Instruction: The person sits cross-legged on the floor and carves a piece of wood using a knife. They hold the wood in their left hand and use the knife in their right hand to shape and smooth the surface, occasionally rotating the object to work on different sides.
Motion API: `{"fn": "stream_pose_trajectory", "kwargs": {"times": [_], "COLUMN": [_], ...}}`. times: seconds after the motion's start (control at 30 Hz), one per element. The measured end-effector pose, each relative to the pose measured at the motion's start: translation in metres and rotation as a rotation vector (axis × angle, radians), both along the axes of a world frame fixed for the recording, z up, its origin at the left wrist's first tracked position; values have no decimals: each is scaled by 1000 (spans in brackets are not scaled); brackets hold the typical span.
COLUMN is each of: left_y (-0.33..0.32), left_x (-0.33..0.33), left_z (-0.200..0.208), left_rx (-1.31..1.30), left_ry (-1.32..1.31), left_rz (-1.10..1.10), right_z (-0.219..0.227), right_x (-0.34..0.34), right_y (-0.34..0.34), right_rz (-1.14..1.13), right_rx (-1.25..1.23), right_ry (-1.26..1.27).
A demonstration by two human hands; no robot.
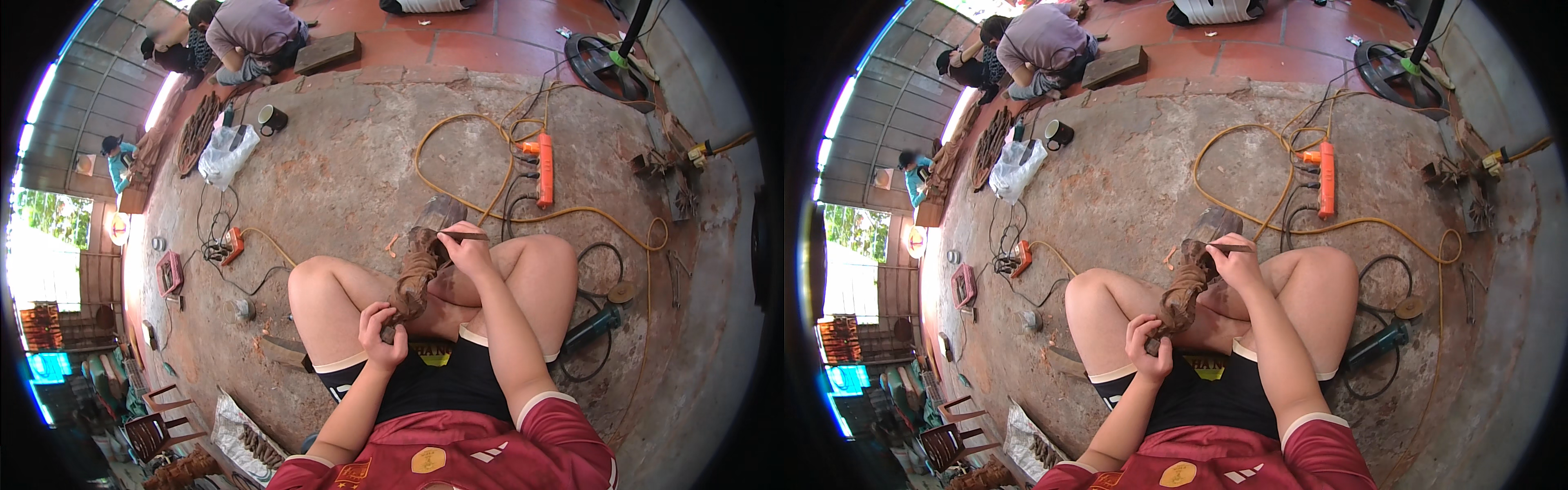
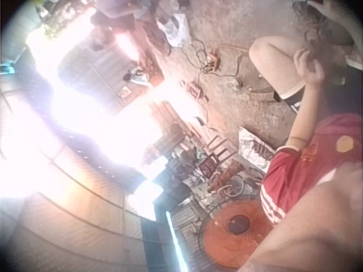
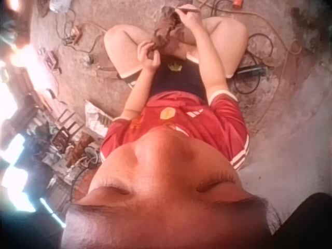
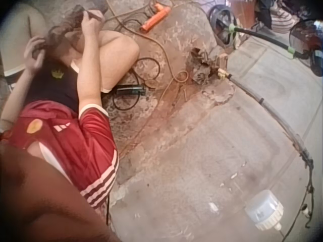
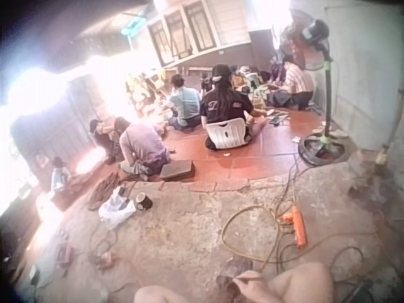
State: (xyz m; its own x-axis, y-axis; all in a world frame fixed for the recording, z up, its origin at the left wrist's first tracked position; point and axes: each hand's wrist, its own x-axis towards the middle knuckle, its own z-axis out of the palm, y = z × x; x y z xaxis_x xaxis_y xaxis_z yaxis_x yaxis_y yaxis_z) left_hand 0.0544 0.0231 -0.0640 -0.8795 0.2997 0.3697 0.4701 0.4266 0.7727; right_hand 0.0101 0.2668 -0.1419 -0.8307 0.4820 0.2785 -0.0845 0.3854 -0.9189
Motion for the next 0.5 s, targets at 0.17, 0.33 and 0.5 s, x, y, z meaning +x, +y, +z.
{"fn": "stream_pose_trajectory", "kwargs": {"times": [0.17, 0.33, 0.5], "left_y": [0, 1, 1], "left_x": [0, 0, 0], "left_z": [0, 2, 2], "left_rx": [-2, 0, 1], "left_ry": [7, 3, 2], "left_rz": [4, 3, 6], "right_z": [2, 8, 7], "right_x": [5, 5, 6], "right_y": [-2, -6, -7], "right_rz": [87, 9, 56], "right_rx": [-66, -75, -136], "right_ry": [-77, -41, -62]}}
